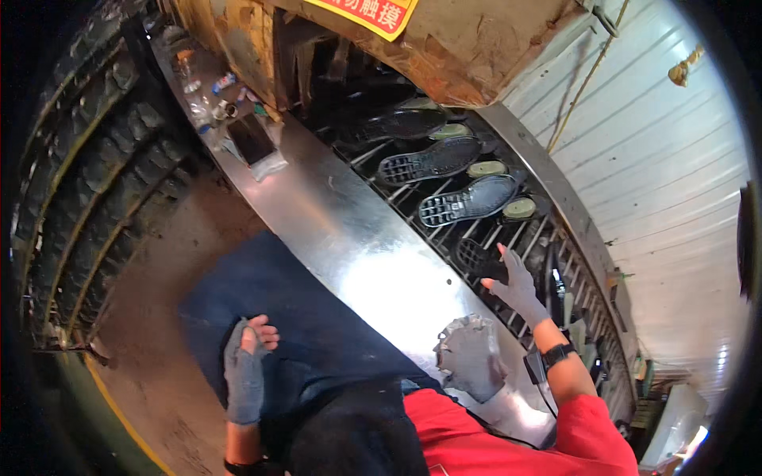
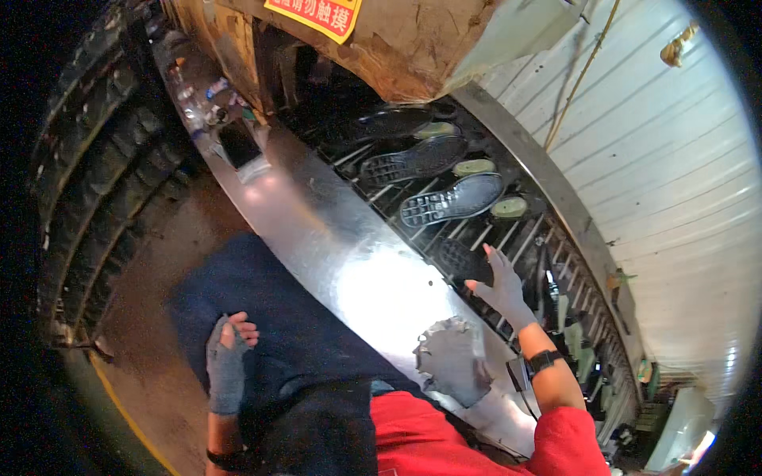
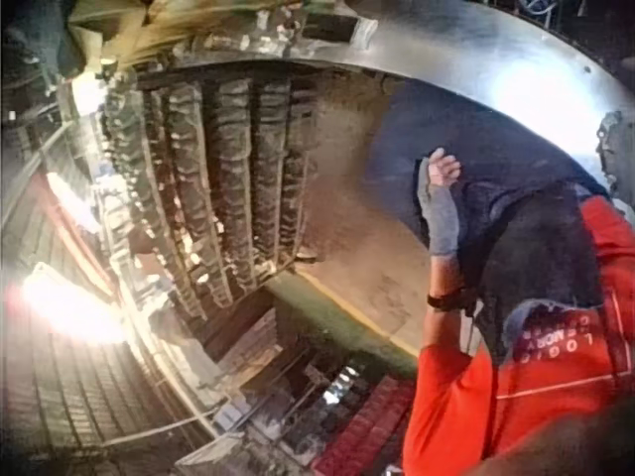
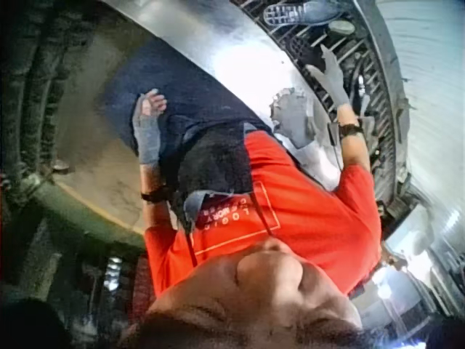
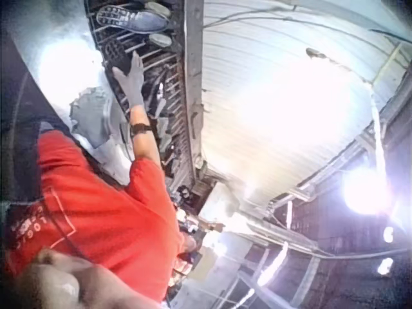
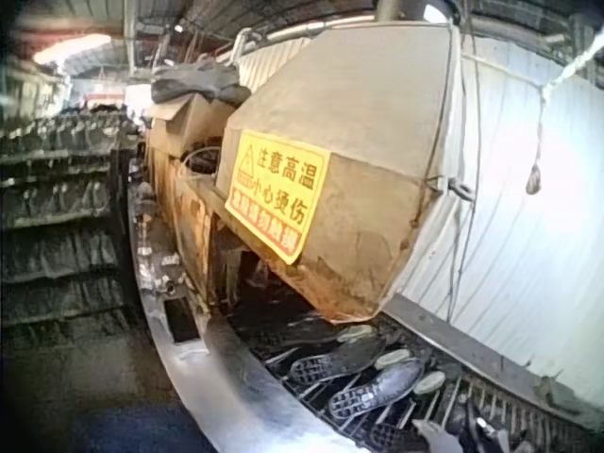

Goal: Polishing and inspecting black leather loafers at a shoe manufacturing station.

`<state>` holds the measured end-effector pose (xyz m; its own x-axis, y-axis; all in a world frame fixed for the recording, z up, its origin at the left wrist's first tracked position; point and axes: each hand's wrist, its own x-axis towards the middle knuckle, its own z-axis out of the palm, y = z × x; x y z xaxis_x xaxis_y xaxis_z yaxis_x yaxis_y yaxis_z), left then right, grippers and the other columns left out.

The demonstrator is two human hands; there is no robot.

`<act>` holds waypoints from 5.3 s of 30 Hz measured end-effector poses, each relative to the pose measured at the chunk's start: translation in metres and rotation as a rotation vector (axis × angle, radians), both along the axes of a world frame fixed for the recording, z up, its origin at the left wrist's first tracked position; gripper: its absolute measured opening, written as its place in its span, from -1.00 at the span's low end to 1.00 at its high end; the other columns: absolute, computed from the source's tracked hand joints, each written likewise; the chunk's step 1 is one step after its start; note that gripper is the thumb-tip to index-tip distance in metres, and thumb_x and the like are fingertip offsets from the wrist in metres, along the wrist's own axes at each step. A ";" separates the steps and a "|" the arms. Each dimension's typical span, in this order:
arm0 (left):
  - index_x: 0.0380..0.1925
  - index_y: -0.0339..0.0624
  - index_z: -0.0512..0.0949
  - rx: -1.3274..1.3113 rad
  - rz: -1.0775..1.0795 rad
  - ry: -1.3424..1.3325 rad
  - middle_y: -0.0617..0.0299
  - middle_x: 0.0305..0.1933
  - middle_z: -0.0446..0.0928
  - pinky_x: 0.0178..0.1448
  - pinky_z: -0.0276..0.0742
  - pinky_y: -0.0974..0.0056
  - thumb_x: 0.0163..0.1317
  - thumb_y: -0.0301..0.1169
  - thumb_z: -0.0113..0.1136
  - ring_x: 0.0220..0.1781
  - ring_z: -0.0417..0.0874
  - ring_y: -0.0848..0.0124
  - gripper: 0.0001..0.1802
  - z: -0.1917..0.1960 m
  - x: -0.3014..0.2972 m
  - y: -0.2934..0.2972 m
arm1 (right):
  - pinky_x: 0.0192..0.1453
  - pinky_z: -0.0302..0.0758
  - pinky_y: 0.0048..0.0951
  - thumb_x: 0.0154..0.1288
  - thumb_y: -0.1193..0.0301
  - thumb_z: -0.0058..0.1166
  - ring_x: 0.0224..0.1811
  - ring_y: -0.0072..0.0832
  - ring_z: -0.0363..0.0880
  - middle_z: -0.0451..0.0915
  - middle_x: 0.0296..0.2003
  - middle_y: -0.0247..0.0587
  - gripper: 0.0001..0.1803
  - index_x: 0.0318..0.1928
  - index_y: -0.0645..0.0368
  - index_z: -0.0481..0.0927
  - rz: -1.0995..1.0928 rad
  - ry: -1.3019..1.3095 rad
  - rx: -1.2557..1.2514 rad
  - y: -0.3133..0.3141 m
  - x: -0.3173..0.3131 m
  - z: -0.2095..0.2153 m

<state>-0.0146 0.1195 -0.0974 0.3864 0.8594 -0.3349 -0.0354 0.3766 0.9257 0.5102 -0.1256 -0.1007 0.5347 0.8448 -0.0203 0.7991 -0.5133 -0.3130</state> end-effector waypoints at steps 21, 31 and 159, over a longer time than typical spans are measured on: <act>0.21 -0.28 0.50 -0.152 0.100 -0.074 0.13 -0.14 0.68 -0.13 0.81 0.11 0.50 -0.39 0.15 -0.21 0.80 0.26 -0.65 -0.013 0.035 -0.034 | 0.46 0.42 -0.05 0.08 0.49 0.32 0.40 -0.12 0.43 0.49 0.38 -0.18 -0.28 0.35 -0.03 0.58 0.315 -0.620 -0.203 0.096 0.078 0.005; 0.22 -0.22 0.50 -0.414 0.099 -0.124 0.18 -0.11 0.67 -0.13 0.80 0.17 0.54 -0.33 0.13 -0.22 0.79 0.29 -0.65 0.004 0.041 -0.026 | -0.05 0.63 -0.23 0.38 0.05 0.41 -0.10 -0.38 0.70 0.72 -0.05 -0.24 -0.43 0.23 0.10 0.60 -0.999 0.934 0.561 0.042 0.125 -0.042; 0.09 -0.28 0.47 0.477 0.219 -0.042 0.09 -0.04 0.49 0.16 0.49 0.15 0.50 0.07 -0.08 -0.02 0.58 0.20 -0.42 0.053 0.047 -0.022 | 0.11 0.63 -0.23 -0.16 -0.02 0.70 -0.03 -0.08 0.78 0.72 -0.12 0.02 -0.12 0.10 0.24 0.63 0.926 0.655 0.068 0.230 -0.274 0.121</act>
<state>0.0321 0.0979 -0.0447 0.1852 0.9747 0.1252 -0.1064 -0.1068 0.9886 0.2359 0.1041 0.0207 -0.3925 0.9197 -0.0054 0.5346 0.2234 -0.8151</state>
